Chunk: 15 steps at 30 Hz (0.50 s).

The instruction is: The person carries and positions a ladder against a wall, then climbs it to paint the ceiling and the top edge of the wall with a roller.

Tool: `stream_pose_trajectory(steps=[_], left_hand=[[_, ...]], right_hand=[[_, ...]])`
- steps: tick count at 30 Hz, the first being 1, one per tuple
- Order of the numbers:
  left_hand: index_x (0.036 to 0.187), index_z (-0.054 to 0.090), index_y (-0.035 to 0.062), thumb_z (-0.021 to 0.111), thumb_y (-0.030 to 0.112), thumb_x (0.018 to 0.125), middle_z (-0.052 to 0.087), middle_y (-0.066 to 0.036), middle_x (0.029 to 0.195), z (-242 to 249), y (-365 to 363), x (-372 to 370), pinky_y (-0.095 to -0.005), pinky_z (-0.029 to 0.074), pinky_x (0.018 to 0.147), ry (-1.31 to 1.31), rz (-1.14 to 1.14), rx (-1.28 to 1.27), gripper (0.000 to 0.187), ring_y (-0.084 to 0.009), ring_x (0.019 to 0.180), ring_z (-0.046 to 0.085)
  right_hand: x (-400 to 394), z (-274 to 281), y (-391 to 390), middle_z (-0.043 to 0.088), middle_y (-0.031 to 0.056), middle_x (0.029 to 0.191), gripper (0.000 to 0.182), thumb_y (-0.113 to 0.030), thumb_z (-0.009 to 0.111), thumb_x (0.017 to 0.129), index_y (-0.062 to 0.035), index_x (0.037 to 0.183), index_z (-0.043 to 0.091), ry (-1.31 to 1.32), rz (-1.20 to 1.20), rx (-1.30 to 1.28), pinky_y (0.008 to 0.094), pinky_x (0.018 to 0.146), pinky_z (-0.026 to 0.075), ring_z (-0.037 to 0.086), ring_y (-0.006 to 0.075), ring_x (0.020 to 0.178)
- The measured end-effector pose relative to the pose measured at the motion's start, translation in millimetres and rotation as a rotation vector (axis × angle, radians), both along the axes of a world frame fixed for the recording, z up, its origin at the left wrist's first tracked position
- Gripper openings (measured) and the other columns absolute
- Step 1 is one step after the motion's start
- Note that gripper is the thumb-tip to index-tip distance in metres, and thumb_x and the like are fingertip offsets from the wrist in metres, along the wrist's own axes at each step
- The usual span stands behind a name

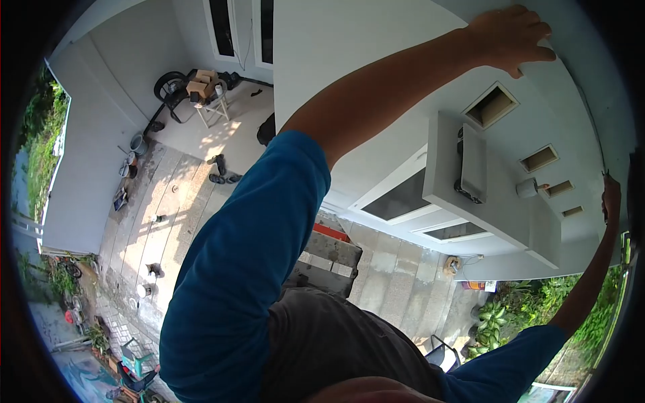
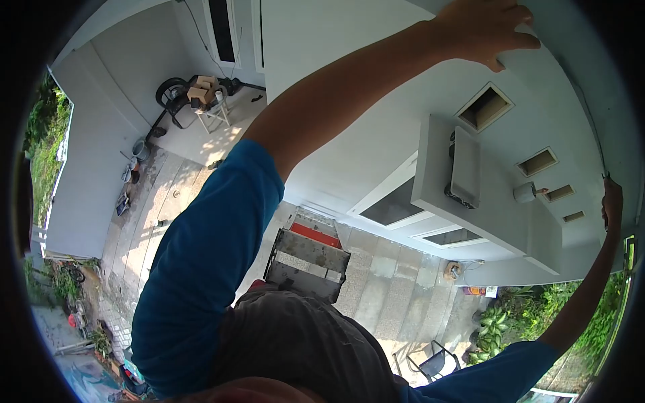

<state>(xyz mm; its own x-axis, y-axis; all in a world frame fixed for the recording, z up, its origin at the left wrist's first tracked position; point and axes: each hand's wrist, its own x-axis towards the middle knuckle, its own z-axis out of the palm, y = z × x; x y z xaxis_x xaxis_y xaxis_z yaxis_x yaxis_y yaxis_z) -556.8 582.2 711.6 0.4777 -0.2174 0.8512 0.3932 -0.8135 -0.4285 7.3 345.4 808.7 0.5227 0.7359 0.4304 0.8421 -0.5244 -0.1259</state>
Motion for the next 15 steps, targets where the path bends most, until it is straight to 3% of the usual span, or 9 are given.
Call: stream_pose_trajectory(steps=[1,3,4,5,8,10,15], left_hand=[[0.122,0.061,0.0096,0.087,0.030,0.063,0.045,-0.019,0.133,-1.1,2.8,3.2,-0.0460,0.032,0.111,-0.045,-0.028,0.010,0.067,-0.0351,0.126,0.040],[0.122,0.061,0.0103,0.087,0.029,0.063,0.046,-0.017,0.133,-5.0,-0.2,8.3,-0.0461,0.033,0.110,-0.087,-0.044,0.010,0.068,-0.0345,0.125,0.040],[0.122,0.062,0.0183,0.086,0.033,0.063,0.050,-0.010,0.128,-7.6,-3.4,10.4,-0.0419,0.036,0.106,-0.120,0.020,0.001,0.066,-0.0279,0.121,0.045],[0.123,0.064,0.0264,0.086,0.037,0.064,0.055,-0.002,0.124,-8.7,-6.4,10.6,-0.0376,0.040,0.102,-0.152,0.087,-0.003,0.064,-0.0213,0.118,0.050],[0.128,0.060,0.0302,0.083,0.039,0.068,0.057,-0.002,0.128,-8.4,-22.3,6.3,-0.0372,0.038,0.106,-0.111,0.262,-0.040,0.065,-0.0224,0.121,0.051],[0.126,0.061,0.0279,0.083,0.039,0.068,0.056,-0.002,0.128,-10.0,-20.0,11.0,-0.0374,0.038,0.106,-0.131,0.257,-0.054,0.063,-0.0225,0.121,0.050],[0.123,0.063,0.0210,0.084,0.038,0.068,0.056,-0.003,0.127,-9.9,-20.4,11.4,-0.0365,0.038,0.106,-0.133,0.205,-0.089,0.061,-0.0223,0.121,0.050]], right_hand=[[-10.0,-5.3,-3.8,0.036,-0.0017,0.045,0.037,-0.040,0.044,0.101,-0.0097,0.081,0.051,0.003,0.010,-0.011,0.0299,0.030,0.032,0.037,0.0109,0.031],[-32.3,-17.7,-11.5,0.036,-0.0029,0.048,0.035,-0.041,0.047,0.101,-0.0109,0.093,0.062,-0.063,-0.034,0.206,0.0289,0.032,0.031,0.035,0.0095,0.033],[-39.7,-20.8,-16.7,0.036,-0.0029,0.048,0.035,-0.041,0.047,0.101,-0.0109,0.093,0.062,-0.065,-0.021,0.193,0.0289,0.032,0.031,0.035,0.0095,0.033],[-38.0,-24.7,-22.2,0.037,-0.0033,0.049,0.033,-0.041,0.049,0.100,-0.0126,0.100,0.065,-0.016,0.024,0.256,0.0279,0.033,0.031,0.036,0.0084,0.034],[-33.0,-45.9,-39.0,0.038,-0.0040,0.051,0.033,-0.040,0.055,0.098,-0.0136,0.111,0.070,0.305,0.110,0.436,0.0247,0.036,0.032,0.037,0.0054,0.038],[-68.8,-72.3,-56.5,0.040,-0.0047,0.053,0.031,-0.038,0.056,0.098,-0.0103,0.105,0.069,0.448,0.176,0.519,0.0232,0.037,0.031,0.038,0.0048,0.039],[-218.8,-154.3,-96.7,0.043,-0.0029,0.056,0.033,-0.034,0.052,0.101,-0.0050,0.106,0.066,0.471,0.145,0.623,0.0229,0.039,0.031,0.040,0.0055,0.042]])
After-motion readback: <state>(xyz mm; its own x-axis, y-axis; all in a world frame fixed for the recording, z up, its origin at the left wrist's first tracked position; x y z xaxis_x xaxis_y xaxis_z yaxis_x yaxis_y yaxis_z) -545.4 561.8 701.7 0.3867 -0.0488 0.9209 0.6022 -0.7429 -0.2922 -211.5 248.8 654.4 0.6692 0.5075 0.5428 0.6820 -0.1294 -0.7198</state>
